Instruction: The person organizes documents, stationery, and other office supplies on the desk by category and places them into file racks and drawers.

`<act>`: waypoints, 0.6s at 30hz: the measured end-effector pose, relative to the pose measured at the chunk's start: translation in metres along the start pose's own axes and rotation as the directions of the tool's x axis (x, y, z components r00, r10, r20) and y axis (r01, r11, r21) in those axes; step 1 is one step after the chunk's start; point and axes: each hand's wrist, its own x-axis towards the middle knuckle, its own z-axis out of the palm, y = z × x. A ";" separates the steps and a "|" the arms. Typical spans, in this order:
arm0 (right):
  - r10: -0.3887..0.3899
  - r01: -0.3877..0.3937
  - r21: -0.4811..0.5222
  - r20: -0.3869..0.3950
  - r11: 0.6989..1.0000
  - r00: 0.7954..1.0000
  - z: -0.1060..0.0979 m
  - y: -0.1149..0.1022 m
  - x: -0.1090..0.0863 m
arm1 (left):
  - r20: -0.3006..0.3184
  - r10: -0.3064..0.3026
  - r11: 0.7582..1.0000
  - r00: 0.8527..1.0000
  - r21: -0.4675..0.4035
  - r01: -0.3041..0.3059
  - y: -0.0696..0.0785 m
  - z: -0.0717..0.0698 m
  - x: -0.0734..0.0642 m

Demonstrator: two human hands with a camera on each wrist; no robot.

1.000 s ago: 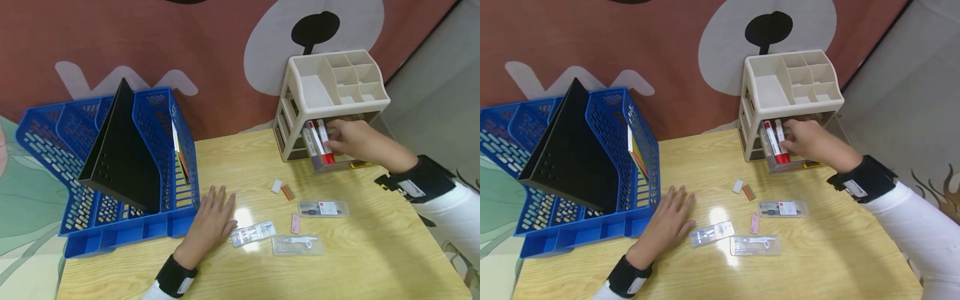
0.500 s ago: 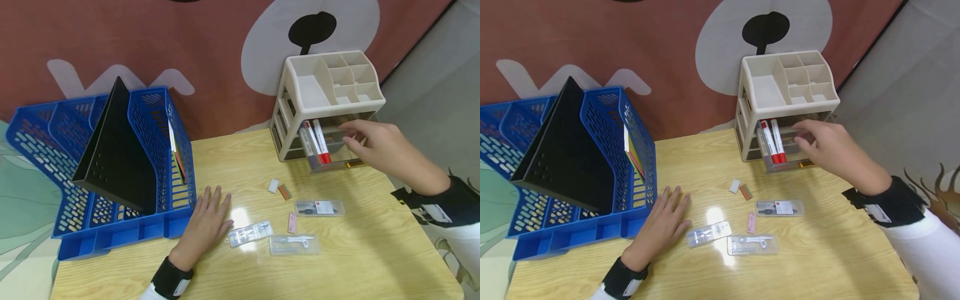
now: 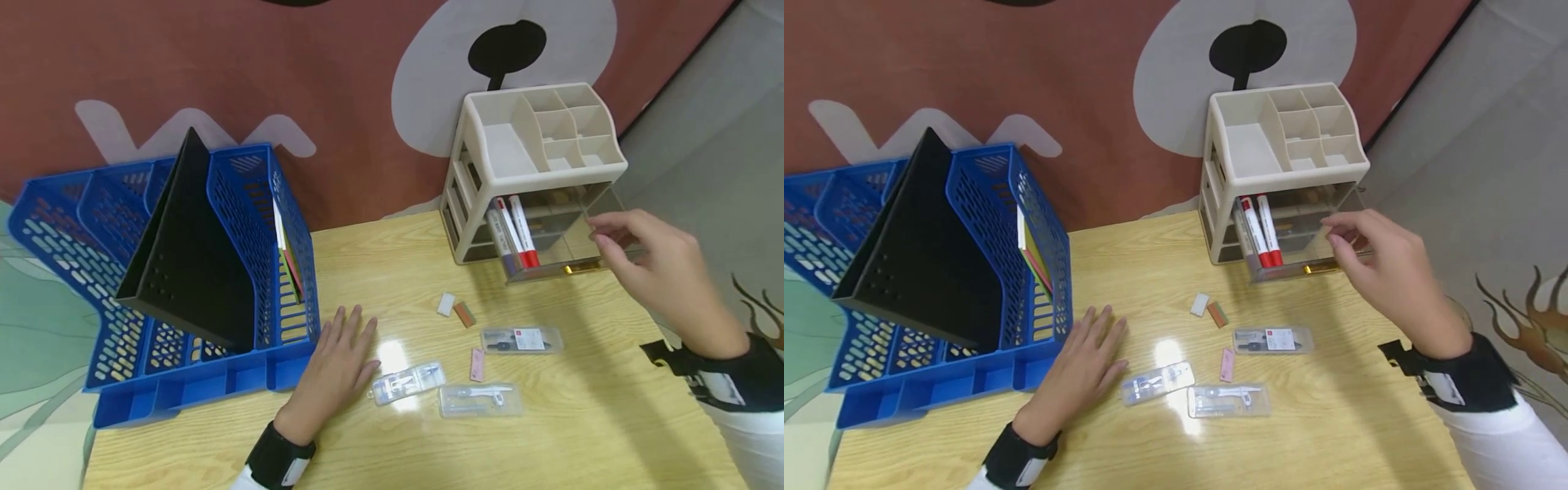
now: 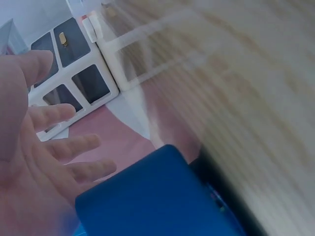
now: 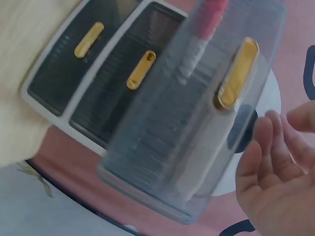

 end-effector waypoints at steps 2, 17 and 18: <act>0.006 -0.004 0.036 -0.048 0.999 0.999 0.003 0.001 -0.007 | -0.003 0.002 1.000 1.000 -0.004 -0.002 0.000 0.000 0.001; 0.455 -0.364 0.442 -0.119 0.820 0.882 0.031 -0.002 -0.062 | -0.018 -0.032 0.997 0.999 -0.073 0.030 0.003 -0.001 0.002; 0.483 -0.388 0.481 -0.088 0.786 0.871 0.034 0.000 -0.066 | -0.022 -0.031 0.997 0.999 -0.072 0.030 0.004 -0.001 0.002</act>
